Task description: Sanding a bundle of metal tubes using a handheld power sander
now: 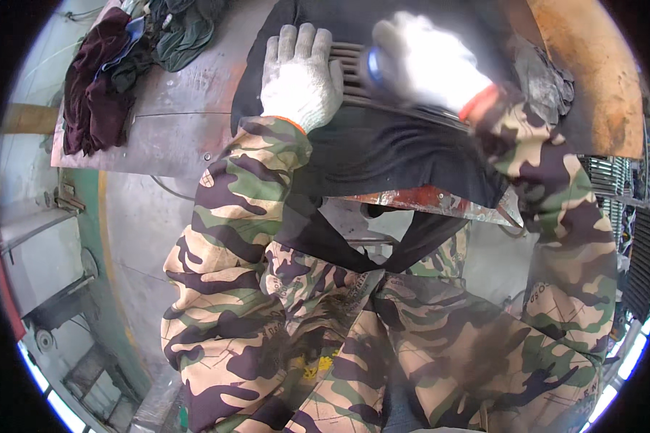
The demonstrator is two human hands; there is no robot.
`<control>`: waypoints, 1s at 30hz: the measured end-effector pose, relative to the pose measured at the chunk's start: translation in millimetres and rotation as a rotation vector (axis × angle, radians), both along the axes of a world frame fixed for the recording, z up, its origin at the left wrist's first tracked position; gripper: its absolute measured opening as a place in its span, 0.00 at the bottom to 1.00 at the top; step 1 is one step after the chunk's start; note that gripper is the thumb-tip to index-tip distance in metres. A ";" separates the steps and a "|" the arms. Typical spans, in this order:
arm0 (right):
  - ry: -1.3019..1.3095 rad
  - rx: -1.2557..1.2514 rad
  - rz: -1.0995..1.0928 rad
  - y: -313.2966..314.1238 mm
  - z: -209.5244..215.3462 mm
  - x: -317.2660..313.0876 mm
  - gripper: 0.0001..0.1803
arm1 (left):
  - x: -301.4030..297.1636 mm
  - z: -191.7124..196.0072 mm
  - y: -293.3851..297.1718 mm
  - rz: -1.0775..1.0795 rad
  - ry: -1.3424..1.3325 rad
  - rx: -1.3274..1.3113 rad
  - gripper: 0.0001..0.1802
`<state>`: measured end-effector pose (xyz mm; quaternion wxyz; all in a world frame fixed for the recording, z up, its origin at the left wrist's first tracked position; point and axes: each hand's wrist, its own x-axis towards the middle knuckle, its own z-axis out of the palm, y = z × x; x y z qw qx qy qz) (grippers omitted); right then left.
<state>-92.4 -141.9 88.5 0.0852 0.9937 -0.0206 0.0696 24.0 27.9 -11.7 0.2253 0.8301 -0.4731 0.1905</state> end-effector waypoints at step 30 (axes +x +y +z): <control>-0.211 0.038 0.197 6.1 4.6 -5.8 0.12 | 32.9 -13.6 -18.0 0.131 -0.164 -0.012 0.19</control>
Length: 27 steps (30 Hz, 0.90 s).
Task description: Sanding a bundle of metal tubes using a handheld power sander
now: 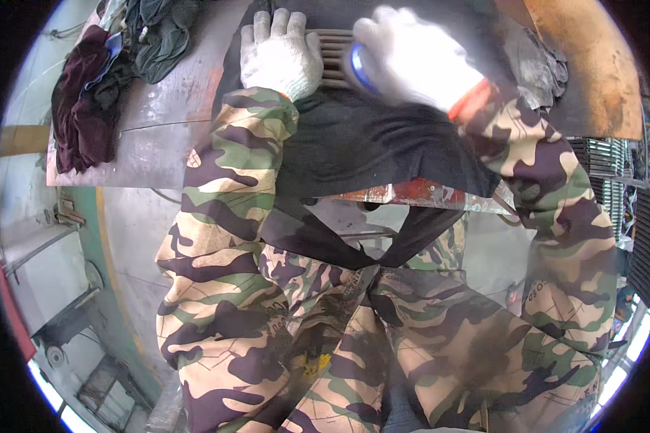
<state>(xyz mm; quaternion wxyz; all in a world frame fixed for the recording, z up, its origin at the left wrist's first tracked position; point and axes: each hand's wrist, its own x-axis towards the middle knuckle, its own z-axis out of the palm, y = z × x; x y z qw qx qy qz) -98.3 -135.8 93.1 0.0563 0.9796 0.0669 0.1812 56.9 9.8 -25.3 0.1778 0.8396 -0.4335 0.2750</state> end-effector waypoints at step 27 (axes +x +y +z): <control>0.118 0.030 -0.253 -45.2 8.6 1.5 0.13 | 0.6 6.8 3.5 -0.162 0.041 -0.062 0.16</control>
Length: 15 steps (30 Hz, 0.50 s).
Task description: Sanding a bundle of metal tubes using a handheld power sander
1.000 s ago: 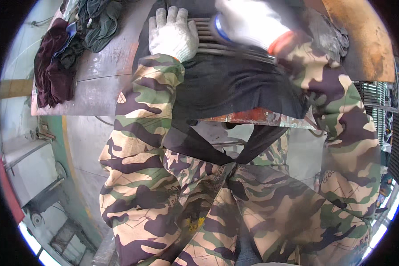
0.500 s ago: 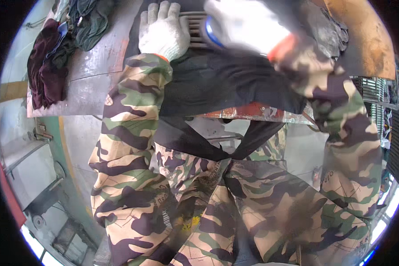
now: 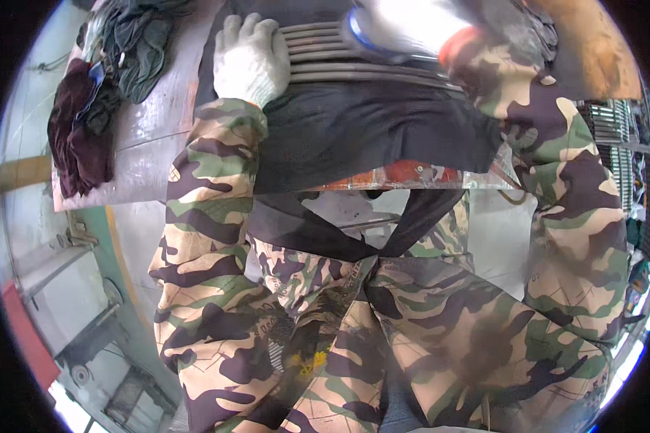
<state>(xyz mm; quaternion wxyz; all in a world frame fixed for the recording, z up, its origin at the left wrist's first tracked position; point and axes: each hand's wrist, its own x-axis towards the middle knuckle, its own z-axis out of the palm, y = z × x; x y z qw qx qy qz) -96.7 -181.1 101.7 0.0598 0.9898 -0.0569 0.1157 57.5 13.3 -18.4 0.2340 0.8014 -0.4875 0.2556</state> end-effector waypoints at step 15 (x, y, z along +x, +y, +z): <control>0.038 0.055 0.219 -26.2 5.4 -68.7 0.12 | -2.3 14.6 -0.6 0.079 0.160 0.202 0.15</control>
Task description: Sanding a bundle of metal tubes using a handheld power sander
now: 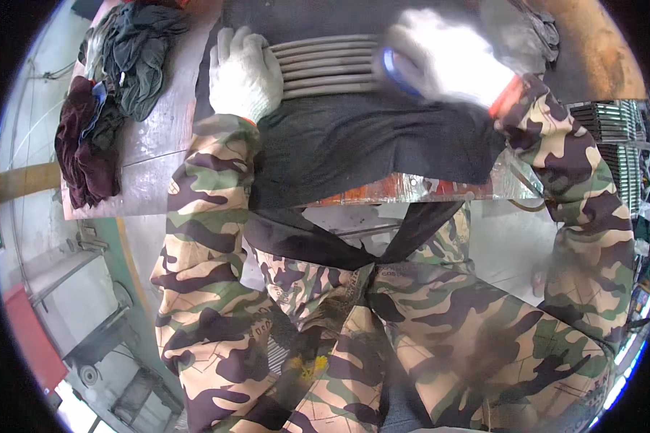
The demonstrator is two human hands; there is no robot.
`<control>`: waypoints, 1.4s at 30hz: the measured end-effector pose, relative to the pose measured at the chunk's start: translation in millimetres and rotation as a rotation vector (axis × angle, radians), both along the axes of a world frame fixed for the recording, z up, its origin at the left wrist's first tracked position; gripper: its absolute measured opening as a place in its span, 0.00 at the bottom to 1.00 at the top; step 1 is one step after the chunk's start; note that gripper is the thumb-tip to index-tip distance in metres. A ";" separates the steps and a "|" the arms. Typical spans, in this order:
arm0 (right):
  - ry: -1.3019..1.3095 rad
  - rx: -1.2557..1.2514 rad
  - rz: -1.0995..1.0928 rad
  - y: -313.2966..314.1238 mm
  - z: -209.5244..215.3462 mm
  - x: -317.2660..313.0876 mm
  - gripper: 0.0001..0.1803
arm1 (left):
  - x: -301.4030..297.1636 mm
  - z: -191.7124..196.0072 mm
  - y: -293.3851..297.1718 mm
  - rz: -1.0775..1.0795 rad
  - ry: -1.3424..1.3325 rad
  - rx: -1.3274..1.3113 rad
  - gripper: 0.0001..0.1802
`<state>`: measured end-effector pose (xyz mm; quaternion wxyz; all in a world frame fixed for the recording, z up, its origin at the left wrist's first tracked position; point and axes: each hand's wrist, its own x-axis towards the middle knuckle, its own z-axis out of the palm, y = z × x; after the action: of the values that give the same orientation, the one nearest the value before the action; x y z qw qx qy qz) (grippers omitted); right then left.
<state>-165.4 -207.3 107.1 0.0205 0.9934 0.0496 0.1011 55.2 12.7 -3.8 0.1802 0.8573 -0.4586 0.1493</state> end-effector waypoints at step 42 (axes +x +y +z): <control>0.088 -0.006 -0.146 -33.9 -11.5 -7.9 0.15 | -25.4 11.5 14.9 -0.134 0.016 0.144 0.30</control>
<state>-173.3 -241.2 95.7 0.0284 0.9978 -0.0220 0.0556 29.8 27.6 7.7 0.1314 0.8365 -0.5230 0.0970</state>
